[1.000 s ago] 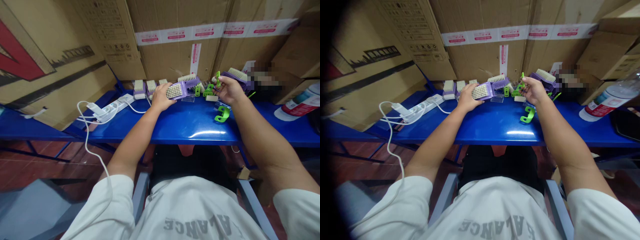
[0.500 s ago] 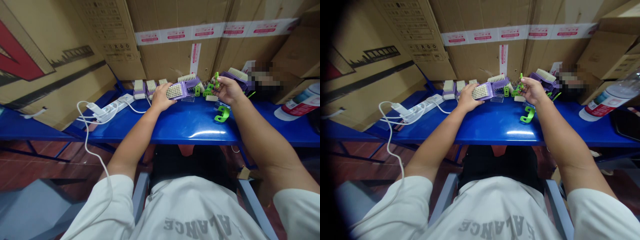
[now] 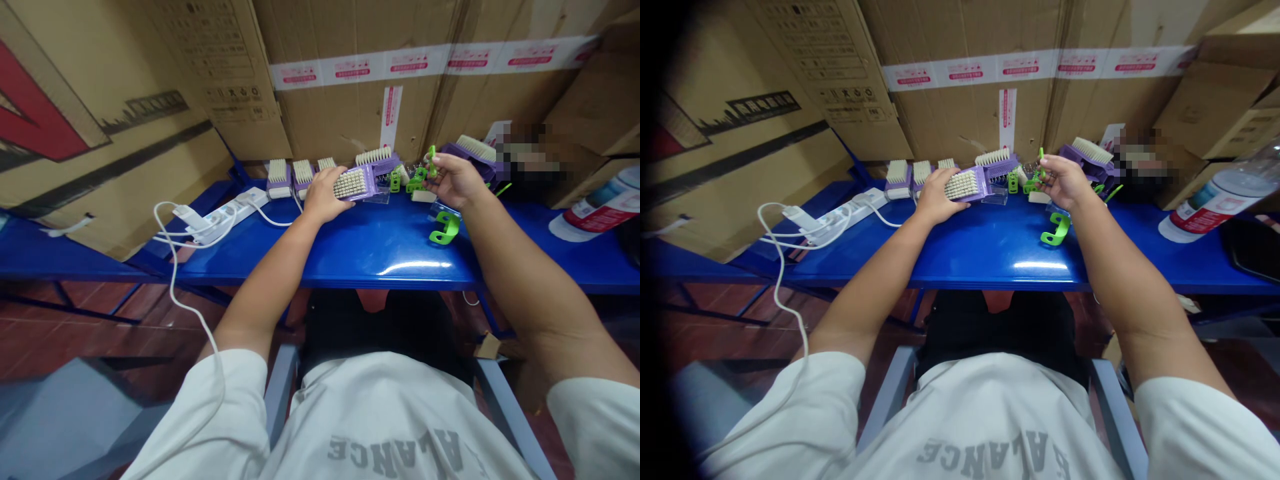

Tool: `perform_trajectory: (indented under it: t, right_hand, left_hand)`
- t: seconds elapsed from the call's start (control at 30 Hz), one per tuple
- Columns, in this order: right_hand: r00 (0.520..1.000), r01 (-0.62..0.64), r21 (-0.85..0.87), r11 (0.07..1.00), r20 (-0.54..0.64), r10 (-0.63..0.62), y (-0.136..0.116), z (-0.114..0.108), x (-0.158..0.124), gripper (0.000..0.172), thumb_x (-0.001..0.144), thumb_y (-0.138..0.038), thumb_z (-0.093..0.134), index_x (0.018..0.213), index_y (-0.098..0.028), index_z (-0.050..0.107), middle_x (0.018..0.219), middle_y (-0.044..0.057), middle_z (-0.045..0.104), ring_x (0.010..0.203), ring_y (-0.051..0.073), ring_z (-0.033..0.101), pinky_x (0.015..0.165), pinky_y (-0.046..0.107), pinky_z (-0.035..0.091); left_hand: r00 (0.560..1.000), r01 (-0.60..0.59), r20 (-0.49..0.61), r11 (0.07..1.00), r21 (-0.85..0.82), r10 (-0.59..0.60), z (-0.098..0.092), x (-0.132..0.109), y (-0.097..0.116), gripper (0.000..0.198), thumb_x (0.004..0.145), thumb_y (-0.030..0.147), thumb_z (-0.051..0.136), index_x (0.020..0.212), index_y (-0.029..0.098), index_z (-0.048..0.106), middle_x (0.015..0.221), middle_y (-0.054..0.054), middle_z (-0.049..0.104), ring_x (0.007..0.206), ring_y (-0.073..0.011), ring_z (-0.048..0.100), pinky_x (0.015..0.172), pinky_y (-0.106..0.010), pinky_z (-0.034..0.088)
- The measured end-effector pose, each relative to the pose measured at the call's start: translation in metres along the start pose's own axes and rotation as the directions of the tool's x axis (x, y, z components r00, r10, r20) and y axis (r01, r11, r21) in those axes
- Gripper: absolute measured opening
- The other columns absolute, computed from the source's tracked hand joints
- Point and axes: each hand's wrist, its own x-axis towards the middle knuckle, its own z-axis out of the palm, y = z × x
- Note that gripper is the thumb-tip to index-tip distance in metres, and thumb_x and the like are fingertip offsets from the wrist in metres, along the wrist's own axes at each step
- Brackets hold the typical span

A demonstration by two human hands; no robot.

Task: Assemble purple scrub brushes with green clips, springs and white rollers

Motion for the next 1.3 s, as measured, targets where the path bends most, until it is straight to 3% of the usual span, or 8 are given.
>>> perform_trajectory:
  t: [0.53, 0.77, 1.3]
  right_hand:
    - [0.999, -0.03, 0.008, 1.0, -0.025, 0.03, 0.0003, 0.0032, -0.0031, 0.045, 0.057, -0.037, 0.105, 0.095, -0.029, 0.08, 0.091, -0.001, 0.079, 0.078, 0.019, 0.07, 0.081, 0.043, 0.068]
    - [0.999, -0.004, -0.082, 0.997, 0.048, 0.008, -0.005, 0.0055, -0.0077, 0.048, 0.064, -0.045, 0.106, 0.095, -0.031, 0.072, 0.085, -0.002, 0.073, 0.078, 0.021, 0.072, 0.087, 0.047, 0.065]
    - [1.0, 0.006, -0.053, 0.999, -0.005, -0.006, 0.0002, 0.0002, -0.0001, 0.041, 0.059, -0.038, 0.104, 0.093, -0.031, 0.082, 0.087, -0.001, 0.081, 0.073, 0.019, 0.069, 0.067, 0.037, 0.061]
  left_hand:
    - [1.0, -0.002, -0.003, 1.0, -0.014, 0.002, 0.0019, -0.0002, -0.0025, 0.091, 0.078, 0.03, 0.103, 0.161, 0.03, 0.066, 0.165, -0.012, 0.072, 0.156, -0.0433, 0.066, 0.137, -0.06, 0.052]
    - [1.0, 0.013, 0.007, 1.0, -0.019, -0.013, -0.001, -0.0011, 0.0015, 0.089, 0.078, 0.031, 0.102, 0.159, 0.03, 0.067, 0.165, -0.011, 0.073, 0.155, -0.0431, 0.066, 0.137, -0.062, 0.052]
    - [0.999, 0.031, 0.005, 0.999, 0.009, -0.031, 0.0008, -0.0019, 0.0015, 0.09, 0.077, 0.029, 0.101, 0.161, 0.028, 0.067, 0.166, -0.012, 0.072, 0.157, -0.0444, 0.065, 0.138, -0.06, 0.051]
